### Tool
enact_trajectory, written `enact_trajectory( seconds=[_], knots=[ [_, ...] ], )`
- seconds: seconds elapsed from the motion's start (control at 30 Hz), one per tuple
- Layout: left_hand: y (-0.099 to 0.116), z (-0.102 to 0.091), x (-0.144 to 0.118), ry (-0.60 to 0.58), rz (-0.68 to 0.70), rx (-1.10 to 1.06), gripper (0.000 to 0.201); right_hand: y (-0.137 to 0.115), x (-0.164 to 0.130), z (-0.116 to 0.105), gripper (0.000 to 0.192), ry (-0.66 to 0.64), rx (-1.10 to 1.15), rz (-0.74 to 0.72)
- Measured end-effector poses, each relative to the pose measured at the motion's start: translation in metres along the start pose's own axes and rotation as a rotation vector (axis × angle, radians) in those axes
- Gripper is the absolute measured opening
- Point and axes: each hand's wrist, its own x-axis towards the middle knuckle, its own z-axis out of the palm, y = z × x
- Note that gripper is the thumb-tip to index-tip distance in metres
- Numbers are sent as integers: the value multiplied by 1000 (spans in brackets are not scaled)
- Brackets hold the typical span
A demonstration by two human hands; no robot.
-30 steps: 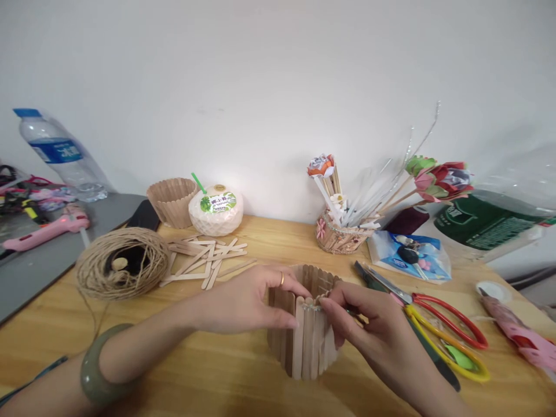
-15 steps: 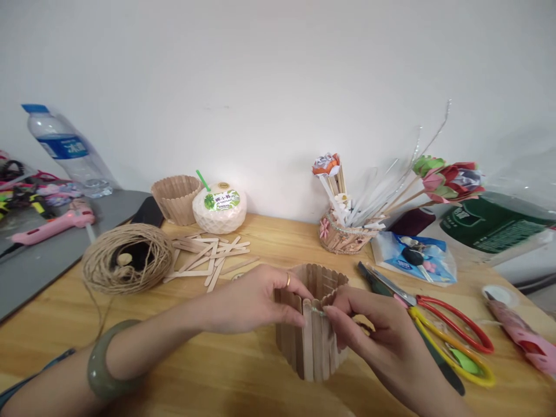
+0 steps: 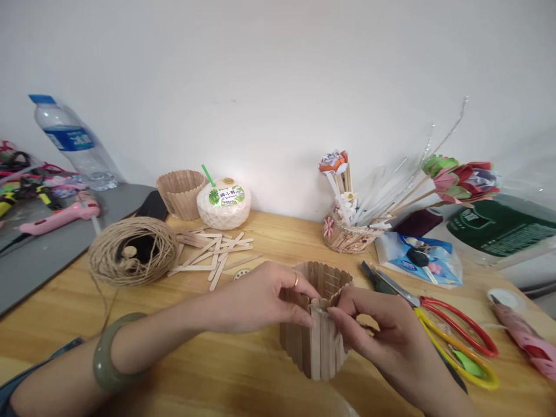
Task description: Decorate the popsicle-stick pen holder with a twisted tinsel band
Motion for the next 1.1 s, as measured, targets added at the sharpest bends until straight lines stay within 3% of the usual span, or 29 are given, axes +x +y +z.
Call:
enact_trajectory(
  seconds=[0.37,1.1],
  knots=[
    [9,-3,-6,-15,25,115,21,1,0,0,33,23,-1,0],
    [5,-5,-4,-56,21,71,20,1,-1,-1,32,39,3,12]
  ],
)
